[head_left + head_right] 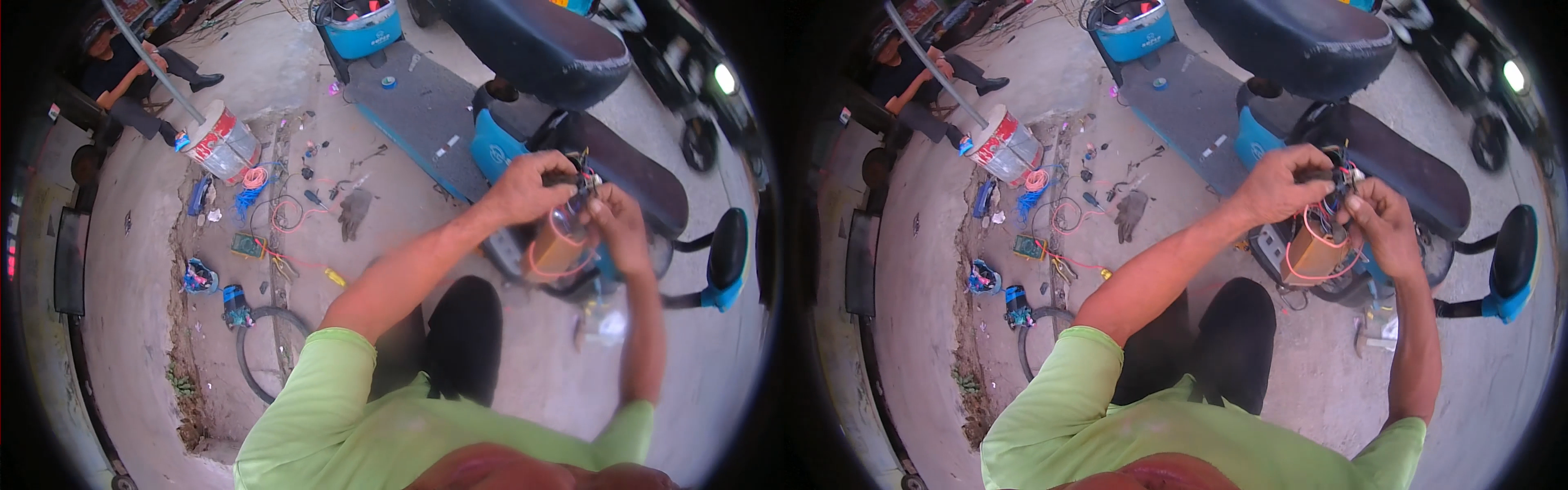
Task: The person repairs the electrical wiring and body of an electric scooter using a screwdriver and tape. The person connects wires, applies tape to the connections, and secures a component inside the scooter body before closing the seat.
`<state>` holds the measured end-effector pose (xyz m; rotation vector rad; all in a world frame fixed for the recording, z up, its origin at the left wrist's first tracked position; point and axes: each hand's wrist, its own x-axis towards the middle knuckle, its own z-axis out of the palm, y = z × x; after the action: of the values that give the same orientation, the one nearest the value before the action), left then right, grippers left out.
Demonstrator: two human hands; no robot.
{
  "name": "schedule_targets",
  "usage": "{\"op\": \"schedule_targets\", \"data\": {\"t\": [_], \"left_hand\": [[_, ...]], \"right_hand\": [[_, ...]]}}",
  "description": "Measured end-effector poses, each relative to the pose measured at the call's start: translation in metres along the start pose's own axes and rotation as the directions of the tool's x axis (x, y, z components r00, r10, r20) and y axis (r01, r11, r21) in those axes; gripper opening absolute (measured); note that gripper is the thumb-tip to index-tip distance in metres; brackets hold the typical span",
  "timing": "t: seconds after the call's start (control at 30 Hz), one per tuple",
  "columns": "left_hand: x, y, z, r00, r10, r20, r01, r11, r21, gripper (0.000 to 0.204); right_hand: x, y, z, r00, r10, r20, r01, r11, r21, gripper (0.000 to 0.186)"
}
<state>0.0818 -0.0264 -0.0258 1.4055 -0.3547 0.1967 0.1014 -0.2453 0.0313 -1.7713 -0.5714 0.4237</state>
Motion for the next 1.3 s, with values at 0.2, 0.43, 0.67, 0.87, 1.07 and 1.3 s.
{"op": "schedule_targets", "data": {"t": [0.2,0.43,0.67,0.87,1.07,1.3], "left_hand": [[0.008,-0.007,-0.021,0.994,-0.082,0.071,0.068,0.981,0.18,0.03],[0.009,-0.032,-0.016,0.986,0.107,0.127,-0.105,0.994,-0.022,0.026],[0.005,-0.026,-0.025,0.97,0.19,0.154,-0.209,0.971,0.113,0.028],[0.001,-0.034,-0.02,0.958,0.255,0.131,-0.273,0.952,0.139,0.029],[-0.007,-0.043,-0.019,0.966,0.254,0.036,-0.256,0.962,0.089,0.023],[-0.022,-0.035,-0.013,0.937,0.347,0.049,-0.35,0.927,0.132,0.026]], "right_hand": [[0.003,-0.001,0.012,0.997,0.05,-0.059,-0.06,0.98,-0.192,0.025],[-0.003,0.003,0.006,0.999,0.019,-0.05,-0.023,0.996,-0.084,0.024],[-0.002,-0.002,0.009,0.995,0.092,-0.044,-0.094,0.994,-0.057,0.023],[-0.003,0.005,0.011,0.999,0.034,-0.032,-0.036,0.998,-0.044,0.02],[0.002,-0.003,0.011,0.995,0.104,-0.004,-0.104,0.993,-0.055,0.019],[-0.006,0.014,-0.006,0.996,0.07,-0.054,-0.082,0.958,-0.276,0.022]]}}
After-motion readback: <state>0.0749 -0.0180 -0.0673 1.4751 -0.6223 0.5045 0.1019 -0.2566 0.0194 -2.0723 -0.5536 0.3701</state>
